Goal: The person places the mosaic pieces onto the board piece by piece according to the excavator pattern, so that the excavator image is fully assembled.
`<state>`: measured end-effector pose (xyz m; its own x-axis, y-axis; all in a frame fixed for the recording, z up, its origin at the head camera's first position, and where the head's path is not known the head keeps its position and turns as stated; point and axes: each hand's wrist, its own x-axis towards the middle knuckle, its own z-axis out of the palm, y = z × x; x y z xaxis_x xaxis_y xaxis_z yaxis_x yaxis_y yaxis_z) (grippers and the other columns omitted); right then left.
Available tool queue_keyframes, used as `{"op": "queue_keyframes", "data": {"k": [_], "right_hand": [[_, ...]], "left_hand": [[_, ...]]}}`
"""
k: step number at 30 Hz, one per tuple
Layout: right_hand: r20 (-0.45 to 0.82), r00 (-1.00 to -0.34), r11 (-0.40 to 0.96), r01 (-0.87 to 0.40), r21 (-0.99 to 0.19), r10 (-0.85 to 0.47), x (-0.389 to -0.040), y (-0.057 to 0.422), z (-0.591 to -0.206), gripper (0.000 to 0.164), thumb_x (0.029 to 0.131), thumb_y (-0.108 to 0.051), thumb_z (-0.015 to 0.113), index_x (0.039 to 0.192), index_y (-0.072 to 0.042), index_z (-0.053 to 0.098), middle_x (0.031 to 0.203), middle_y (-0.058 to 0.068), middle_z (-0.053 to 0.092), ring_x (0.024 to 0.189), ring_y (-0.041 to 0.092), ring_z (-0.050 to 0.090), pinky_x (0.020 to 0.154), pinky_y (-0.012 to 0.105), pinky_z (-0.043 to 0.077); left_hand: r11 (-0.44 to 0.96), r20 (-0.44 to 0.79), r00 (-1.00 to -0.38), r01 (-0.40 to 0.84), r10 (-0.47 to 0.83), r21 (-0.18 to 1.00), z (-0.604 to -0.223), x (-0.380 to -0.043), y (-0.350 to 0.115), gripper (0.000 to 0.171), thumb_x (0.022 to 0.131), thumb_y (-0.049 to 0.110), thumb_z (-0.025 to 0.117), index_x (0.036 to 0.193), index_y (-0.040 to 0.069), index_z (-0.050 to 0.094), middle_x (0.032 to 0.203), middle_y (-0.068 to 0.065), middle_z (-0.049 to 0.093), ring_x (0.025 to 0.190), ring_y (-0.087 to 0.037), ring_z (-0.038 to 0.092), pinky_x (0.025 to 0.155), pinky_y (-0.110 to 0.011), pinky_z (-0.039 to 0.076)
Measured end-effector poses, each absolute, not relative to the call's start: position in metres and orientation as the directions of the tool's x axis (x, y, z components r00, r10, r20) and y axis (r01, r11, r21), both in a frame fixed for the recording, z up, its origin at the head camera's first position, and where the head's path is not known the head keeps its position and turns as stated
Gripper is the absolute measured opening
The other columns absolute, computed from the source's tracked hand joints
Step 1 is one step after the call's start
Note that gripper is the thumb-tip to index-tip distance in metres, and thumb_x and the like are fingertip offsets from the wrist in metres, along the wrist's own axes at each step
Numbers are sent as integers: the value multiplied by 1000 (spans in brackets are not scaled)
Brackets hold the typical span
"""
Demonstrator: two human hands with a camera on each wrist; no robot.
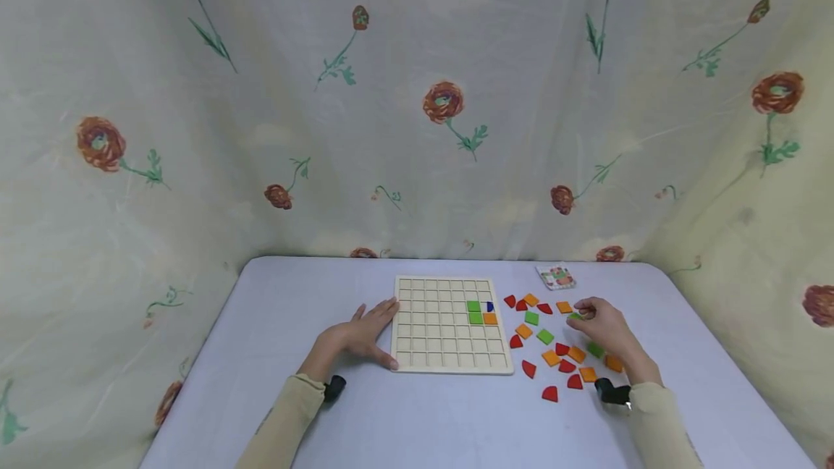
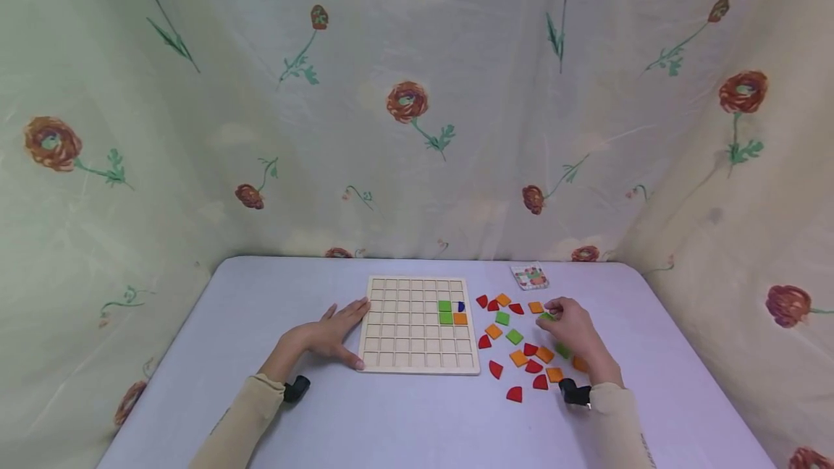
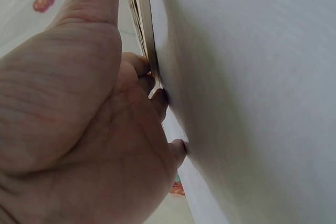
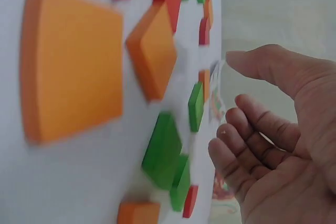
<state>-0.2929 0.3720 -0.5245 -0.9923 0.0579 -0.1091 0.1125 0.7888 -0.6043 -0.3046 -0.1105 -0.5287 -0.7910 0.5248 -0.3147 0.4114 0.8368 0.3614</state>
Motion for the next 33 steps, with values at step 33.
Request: {"op": "queue_keyframes", "data": {"k": [33], "right_hand": [[-99, -993, 776, 114, -620, 67, -293, 362, -536, 43, 89, -23, 68, 118, 5, 55, 107, 20, 60, 87, 24, 53, 73, 29, 49]], "left_hand": [[832, -304, -792, 413, 529, 370, -532, -304, -113, 124, 68, 67, 74, 157, 14, 6, 165, -3, 3, 152, -21, 3, 122, -52, 2]]}}
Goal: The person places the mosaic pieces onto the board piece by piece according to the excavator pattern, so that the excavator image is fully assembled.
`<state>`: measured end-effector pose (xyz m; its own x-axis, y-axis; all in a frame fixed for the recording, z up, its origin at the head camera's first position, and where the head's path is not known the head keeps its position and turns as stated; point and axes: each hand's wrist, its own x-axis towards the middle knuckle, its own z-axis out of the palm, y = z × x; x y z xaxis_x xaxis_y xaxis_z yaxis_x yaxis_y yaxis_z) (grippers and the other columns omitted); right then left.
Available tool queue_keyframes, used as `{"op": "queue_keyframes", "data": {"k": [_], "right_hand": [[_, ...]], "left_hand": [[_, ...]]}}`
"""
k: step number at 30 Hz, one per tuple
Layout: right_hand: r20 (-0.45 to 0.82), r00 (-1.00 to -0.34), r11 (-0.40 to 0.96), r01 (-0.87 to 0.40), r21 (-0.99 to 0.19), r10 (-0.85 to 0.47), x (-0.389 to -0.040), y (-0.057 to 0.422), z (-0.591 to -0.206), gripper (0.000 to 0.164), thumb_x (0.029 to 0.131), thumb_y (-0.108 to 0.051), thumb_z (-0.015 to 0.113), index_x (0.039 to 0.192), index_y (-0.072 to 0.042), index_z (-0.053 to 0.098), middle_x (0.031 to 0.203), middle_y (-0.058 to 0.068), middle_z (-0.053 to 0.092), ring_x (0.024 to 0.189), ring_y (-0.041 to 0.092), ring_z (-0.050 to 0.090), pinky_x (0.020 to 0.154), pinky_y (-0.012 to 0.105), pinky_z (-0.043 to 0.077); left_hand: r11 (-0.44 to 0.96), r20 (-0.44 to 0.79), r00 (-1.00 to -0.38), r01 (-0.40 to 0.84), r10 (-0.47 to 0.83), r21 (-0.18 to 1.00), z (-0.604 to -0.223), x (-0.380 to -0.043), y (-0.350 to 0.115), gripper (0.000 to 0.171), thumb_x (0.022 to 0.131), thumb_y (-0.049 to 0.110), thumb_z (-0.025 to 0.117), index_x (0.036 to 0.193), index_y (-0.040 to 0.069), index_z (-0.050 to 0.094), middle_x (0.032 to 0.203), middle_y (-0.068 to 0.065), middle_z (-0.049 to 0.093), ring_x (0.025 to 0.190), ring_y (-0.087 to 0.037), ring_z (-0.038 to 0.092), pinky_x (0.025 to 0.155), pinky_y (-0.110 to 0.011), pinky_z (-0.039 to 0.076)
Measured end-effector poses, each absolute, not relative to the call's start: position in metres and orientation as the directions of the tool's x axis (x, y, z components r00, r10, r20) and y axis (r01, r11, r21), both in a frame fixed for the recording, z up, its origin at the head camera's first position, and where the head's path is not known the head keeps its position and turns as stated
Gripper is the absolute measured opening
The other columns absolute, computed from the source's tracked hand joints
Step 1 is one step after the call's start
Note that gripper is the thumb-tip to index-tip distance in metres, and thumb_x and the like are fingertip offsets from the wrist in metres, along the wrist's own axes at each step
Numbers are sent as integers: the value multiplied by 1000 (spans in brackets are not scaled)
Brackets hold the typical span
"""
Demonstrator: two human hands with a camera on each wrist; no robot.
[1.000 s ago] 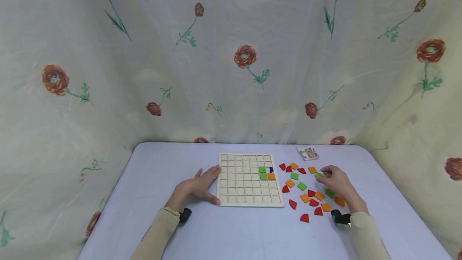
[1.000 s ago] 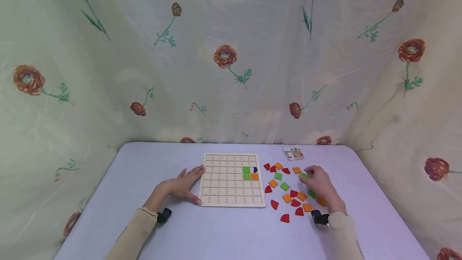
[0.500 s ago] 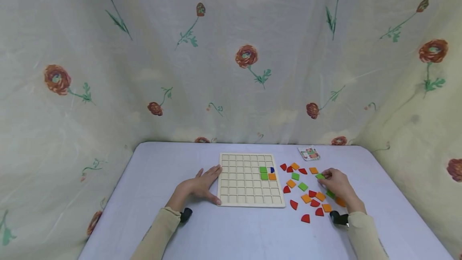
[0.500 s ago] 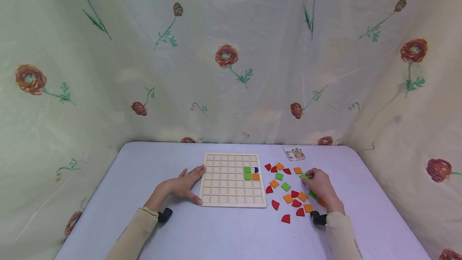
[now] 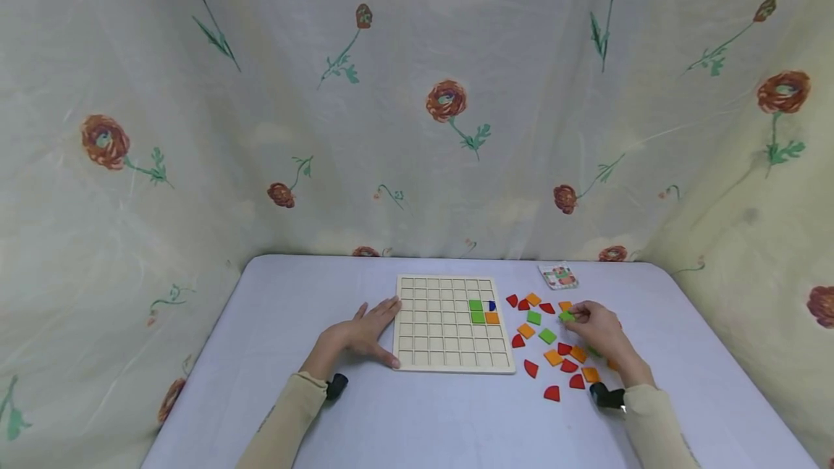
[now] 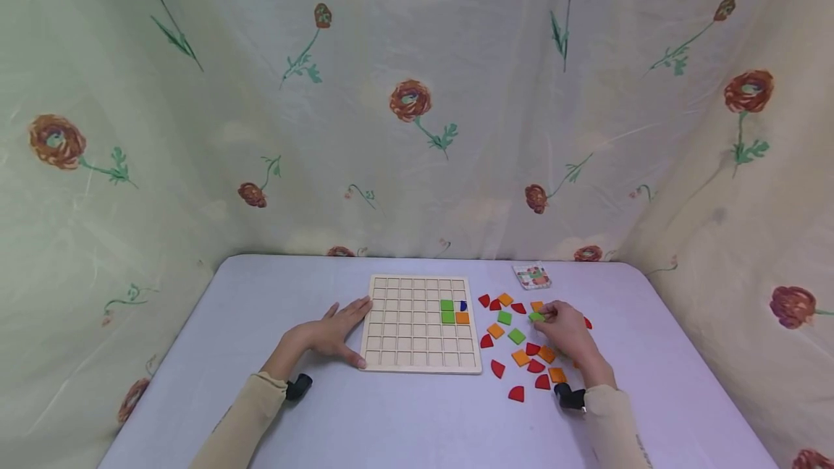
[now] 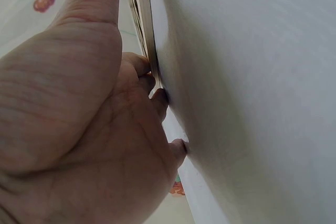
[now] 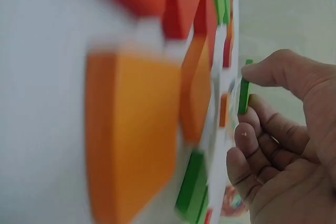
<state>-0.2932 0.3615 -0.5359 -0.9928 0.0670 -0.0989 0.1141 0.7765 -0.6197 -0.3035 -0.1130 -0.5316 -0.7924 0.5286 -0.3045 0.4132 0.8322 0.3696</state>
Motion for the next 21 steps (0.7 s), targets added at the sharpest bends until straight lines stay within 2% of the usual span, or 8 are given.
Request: {"op": "queue_keyframes", "data": {"k": [8, 16, 21], "right_hand": [[-49, -999, 780, 31, -625, 1, -297, 322, -528, 36, 87, -21, 71, 114, 1, 59, 102, 14, 62, 85, 22, 53, 69, 26, 50], [-71, -994, 765, -20, -643, -86, -307, 281, -526, 33, 85, -22, 73, 111, -4, 62, 103, 9, 63, 88, 21, 54, 71, 26, 51], [-51, -985, 737, -91, -670, -167, -312, 254, -527, 29, 83, -18, 73, 108, -5, 65, 100, 7, 64, 86, 19, 55, 67, 25, 50]], "left_hand": [[832, -308, -790, 414, 531, 370, -533, -304, -114, 124, 67, 69, 73, 157, 14, 6, 165, -3, 2, 152, -21, 3, 122, -52, 2], [836, -319, -786, 420, 530, 353, -531, -306, -113, 124, 68, 70, 71, 157, 15, 4, 165, -2, 1, 152, -20, 1, 122, -51, 0], [838, -325, -784, 421, 528, 348, -530, -306, -113, 124, 69, 69, 72, 157, 14, 4, 165, -2, 1, 152, -20, 1, 122, -51, 1]]}}
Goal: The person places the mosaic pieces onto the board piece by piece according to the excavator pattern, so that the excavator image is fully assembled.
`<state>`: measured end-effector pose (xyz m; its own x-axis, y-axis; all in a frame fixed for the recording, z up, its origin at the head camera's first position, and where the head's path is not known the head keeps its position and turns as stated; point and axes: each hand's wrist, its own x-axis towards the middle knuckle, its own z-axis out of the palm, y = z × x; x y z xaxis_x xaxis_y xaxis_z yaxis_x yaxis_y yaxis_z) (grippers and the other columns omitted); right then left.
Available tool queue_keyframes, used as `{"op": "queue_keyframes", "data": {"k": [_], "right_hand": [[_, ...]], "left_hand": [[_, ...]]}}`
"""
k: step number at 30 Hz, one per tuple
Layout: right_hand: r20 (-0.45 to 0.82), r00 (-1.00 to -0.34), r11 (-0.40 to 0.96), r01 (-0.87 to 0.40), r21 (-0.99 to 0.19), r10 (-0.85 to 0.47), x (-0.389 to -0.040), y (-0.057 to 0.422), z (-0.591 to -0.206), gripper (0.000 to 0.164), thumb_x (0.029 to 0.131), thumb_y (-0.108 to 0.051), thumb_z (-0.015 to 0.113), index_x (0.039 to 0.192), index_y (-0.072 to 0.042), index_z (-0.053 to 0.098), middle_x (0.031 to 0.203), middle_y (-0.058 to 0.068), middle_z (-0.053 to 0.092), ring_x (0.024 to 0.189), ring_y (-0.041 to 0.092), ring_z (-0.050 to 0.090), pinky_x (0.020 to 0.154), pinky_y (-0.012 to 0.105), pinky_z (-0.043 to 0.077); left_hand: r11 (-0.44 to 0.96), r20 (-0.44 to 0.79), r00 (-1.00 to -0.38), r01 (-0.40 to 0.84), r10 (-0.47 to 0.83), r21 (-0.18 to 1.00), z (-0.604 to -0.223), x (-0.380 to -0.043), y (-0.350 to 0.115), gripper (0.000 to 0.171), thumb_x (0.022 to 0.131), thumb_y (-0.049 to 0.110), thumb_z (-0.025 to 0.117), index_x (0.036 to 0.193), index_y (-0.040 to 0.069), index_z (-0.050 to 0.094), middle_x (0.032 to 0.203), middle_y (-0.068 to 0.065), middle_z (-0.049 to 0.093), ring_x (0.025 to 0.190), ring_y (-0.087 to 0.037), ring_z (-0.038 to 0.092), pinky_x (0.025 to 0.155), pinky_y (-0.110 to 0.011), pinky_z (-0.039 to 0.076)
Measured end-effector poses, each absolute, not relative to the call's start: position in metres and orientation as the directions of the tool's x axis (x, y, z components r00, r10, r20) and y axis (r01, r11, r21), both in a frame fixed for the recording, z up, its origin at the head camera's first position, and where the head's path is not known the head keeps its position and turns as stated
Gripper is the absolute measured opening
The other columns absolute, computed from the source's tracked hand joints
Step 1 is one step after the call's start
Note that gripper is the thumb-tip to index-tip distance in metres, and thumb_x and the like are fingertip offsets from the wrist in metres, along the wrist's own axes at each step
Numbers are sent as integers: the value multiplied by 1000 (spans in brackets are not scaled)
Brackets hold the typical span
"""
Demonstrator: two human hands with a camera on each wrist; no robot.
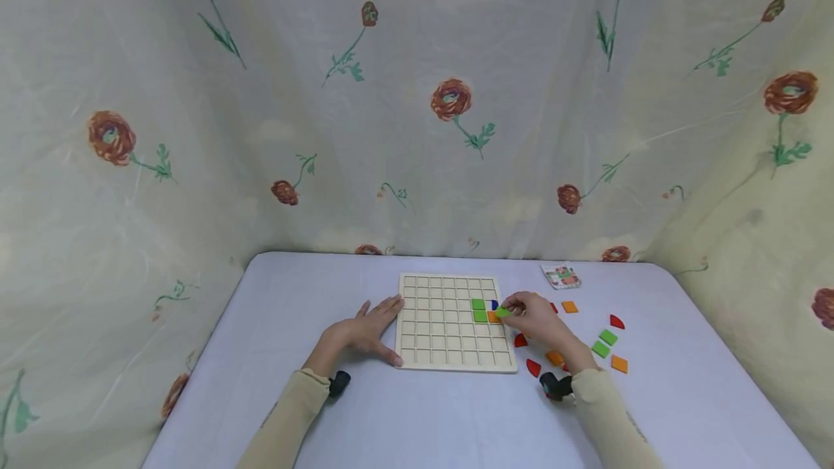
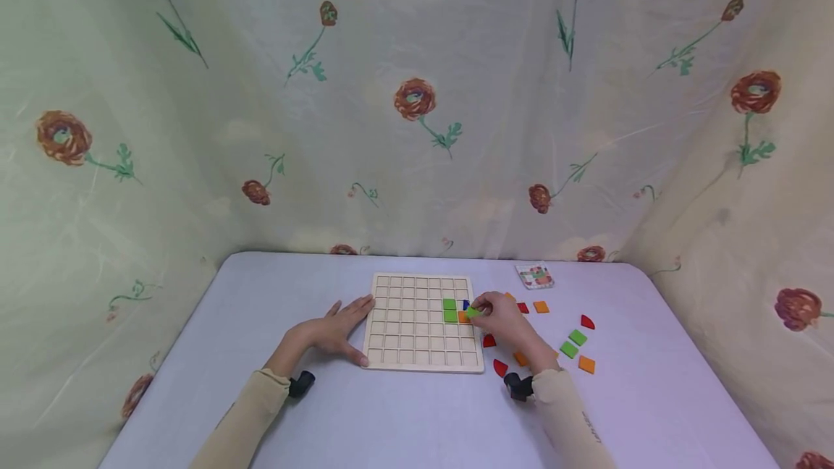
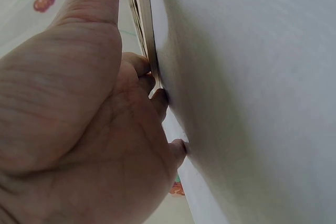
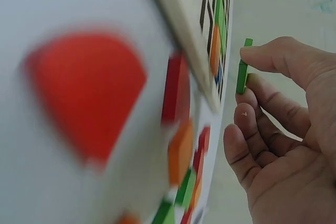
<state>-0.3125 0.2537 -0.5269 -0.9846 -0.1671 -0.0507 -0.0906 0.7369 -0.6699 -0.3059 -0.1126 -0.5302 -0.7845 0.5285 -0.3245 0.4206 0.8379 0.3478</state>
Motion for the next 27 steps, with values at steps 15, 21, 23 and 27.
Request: {"op": "queue_keyframes", "data": {"k": [15, 21, 23, 27], "right_hand": [[-65, -958, 757, -179, -629, -280, -329, 195, -534, 17, 83, -16, 75, 99, -14, 70, 98, 0, 61, 84, 15, 53, 76, 29, 48], [-64, -950, 764, -205, -611, -306, -331, 193, -533, 18, 82, -14, 75, 100, -15, 71, 99, -1, 62, 84, 16, 53, 75, 29, 49], [-60, -945, 764, -221, -606, -321, -332, 193, -533, 18, 82, -13, 75, 99, -15, 71, 99, -2, 63, 84, 15, 53, 76, 29, 49], [-66, -934, 769, -246, -591, -350, -333, 192, -532, 17, 83, -12, 74, 99, -15, 72, 98, -3, 63, 84, 14, 54, 78, 29, 49]], "left_hand": [[839, -321, -786, 424, 528, 342, -530, -309, -111, 123, 69, 70, 71, 157, 14, 5, 165, -2, 1, 152, -20, 1, 122, -50, 1], [834, -313, -786, 425, 533, 351, -532, -309, -111, 124, 68, 70, 72, 157, 13, 6, 165, -3, 2, 152, -20, 2, 122, -51, 1], [833, -311, -787, 425, 534, 354, -533, -309, -112, 124, 68, 69, 72, 157, 13, 6, 165, -2, 2, 152, -20, 2, 122, -51, 1], [834, -313, -787, 422, 532, 356, -534, -308, -113, 125, 68, 69, 72, 157, 14, 5, 165, -2, 2, 152, -20, 2, 122, -50, 0]]}}
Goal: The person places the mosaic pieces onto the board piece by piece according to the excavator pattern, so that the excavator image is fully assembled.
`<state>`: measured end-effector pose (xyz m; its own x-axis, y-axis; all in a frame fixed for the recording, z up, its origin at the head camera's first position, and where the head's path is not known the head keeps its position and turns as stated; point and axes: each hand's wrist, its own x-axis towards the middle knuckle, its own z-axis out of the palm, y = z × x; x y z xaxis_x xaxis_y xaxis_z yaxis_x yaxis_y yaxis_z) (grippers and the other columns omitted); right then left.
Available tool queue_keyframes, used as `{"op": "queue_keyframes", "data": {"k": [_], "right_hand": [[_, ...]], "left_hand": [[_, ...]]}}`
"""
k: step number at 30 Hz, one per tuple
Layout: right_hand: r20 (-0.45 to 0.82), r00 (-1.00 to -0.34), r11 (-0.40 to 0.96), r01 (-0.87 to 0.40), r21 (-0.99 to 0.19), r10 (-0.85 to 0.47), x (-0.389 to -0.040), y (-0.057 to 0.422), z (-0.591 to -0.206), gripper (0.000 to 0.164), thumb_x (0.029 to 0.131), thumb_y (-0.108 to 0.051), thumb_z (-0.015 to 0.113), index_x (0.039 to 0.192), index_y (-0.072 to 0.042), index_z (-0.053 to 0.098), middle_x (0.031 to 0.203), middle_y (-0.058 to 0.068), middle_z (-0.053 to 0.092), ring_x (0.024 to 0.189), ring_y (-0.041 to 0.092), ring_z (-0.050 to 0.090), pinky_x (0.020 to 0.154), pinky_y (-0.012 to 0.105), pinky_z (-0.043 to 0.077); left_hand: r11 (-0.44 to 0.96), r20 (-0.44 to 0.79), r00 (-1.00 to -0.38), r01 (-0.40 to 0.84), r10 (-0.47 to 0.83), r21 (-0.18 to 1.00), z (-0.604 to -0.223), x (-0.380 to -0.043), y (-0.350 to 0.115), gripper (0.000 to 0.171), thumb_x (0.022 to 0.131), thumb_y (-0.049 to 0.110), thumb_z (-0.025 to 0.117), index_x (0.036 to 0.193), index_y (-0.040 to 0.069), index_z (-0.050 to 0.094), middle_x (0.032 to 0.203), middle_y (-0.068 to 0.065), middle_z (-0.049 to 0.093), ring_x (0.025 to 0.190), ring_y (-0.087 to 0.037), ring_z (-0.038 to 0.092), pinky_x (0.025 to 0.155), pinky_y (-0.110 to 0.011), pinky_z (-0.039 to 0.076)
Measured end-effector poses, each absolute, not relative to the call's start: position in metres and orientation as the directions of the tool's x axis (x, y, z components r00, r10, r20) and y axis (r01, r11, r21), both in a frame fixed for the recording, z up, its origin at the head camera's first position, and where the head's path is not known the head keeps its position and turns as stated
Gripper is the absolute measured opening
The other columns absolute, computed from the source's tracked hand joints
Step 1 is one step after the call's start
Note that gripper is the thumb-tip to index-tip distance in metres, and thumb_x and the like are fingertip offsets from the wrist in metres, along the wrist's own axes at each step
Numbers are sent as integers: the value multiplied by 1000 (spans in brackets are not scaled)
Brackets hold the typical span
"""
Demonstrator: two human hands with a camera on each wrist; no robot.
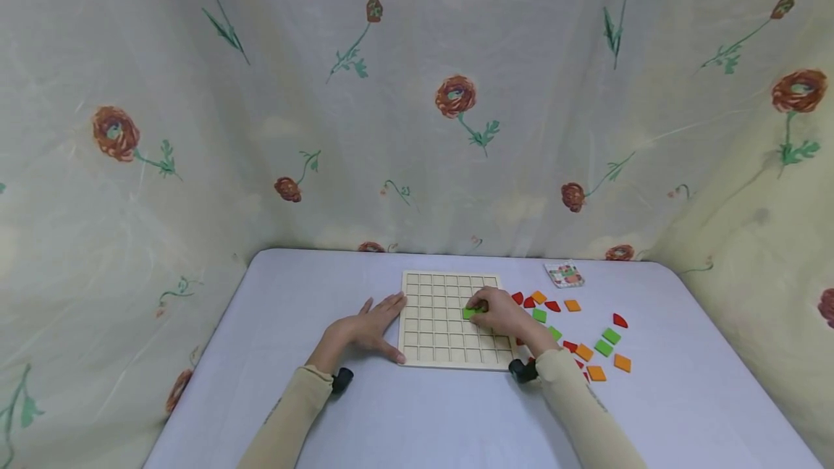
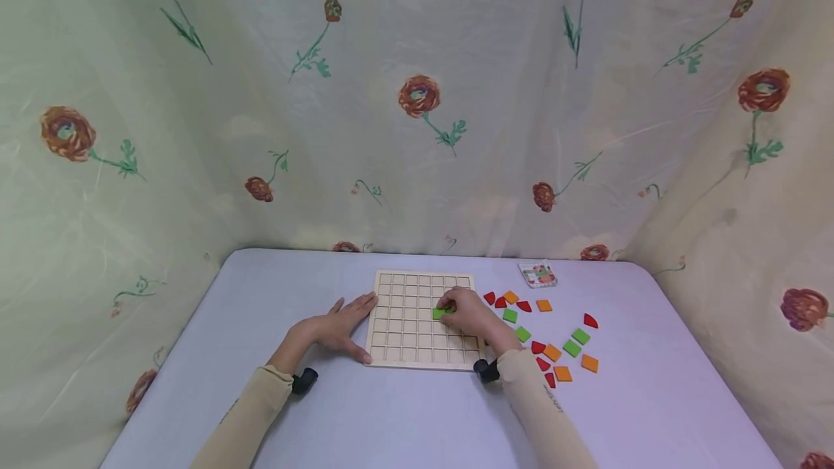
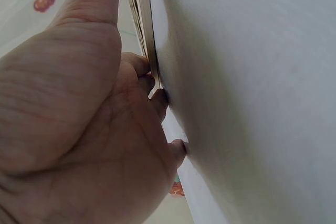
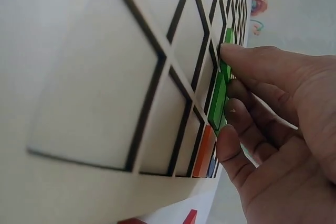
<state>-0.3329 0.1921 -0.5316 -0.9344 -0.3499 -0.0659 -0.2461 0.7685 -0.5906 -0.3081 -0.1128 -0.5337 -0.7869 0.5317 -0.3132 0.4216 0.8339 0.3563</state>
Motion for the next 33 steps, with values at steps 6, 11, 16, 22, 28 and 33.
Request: {"op": "queue_keyframes", "data": {"k": [6, 11, 16, 22, 28, 33], "right_hand": [[-72, -925, 770, -266, -579, -374, -333, 194, -530, 18, 83, -11, 74, 101, -15, 71, 98, -4, 63, 85, 14, 53, 81, 31, 49], [-57, -936, 772, -251, -584, -348, -329, 198, -529, 22, 83, -15, 75, 105, -14, 71, 101, -3, 63, 85, 15, 52, 78, 30, 48], [-13, -954, 745, -225, -628, -299, -317, 217, -520, 24, 84, -14, 74, 107, -8, 68, 102, 3, 63, 87, 18, 52, 75, 30, 46], [-50, -980, 755, -115, -646, -192, -300, 271, -517, 28, 88, -16, 68, 114, -7, 61, 107, 7, 62, 92, 22, 51, 71, 28, 48], [-86, -993, 777, -9, -629, -82, -280, 333, -522, 33, 90, -15, 65, 119, -2, 56, 110, 14, 58, 93, 25, 49, 68, 26, 49], [-89, -996, 806, 43, -591, -12, -264, 374, -527, 36, 90, -14, 64, 121, 1, 54, 110, 18, 55, 92, 27, 49, 73, 31, 49]], "left_hand": [[839, -322, -788, 413, 524, 356, -531, -307, -110, 125, 67, 68, 73, 157, 14, 5, 165, -3, 1, 152, -20, 2, 122, -50, 0], [836, -320, -787, 413, 527, 360, -531, -306, -109, 124, 68, 68, 73, 157, 13, 6, 165, -3, 2, 152, -21, 2, 122, -51, 0], [838, -323, -786, 416, 527, 353, -532, -306, -108, 125, 68, 69, 72, 157, 14, 5, 165, -2, 1, 152, -20, 2, 122, -50, 0], [843, -327, -788, 415, 521, 342, -533, -306, -108, 125, 68, 69, 72, 157, 14, 5, 165, -2, 2, 152, -20, 2, 122, -51, 1], [841, -322, -791, 409, 520, 354, -532, -305, -110, 124, 68, 69, 72, 157, 14, 5, 165, -3, 2, 152, -21, 2, 122, -51, 1], [838, -317, -792, 407, 522, 365, -530, -304, -112, 124, 69, 67, 74, 157, 14, 5, 165, -2, 1, 152, -20, 3, 122, -51, 1]]}}
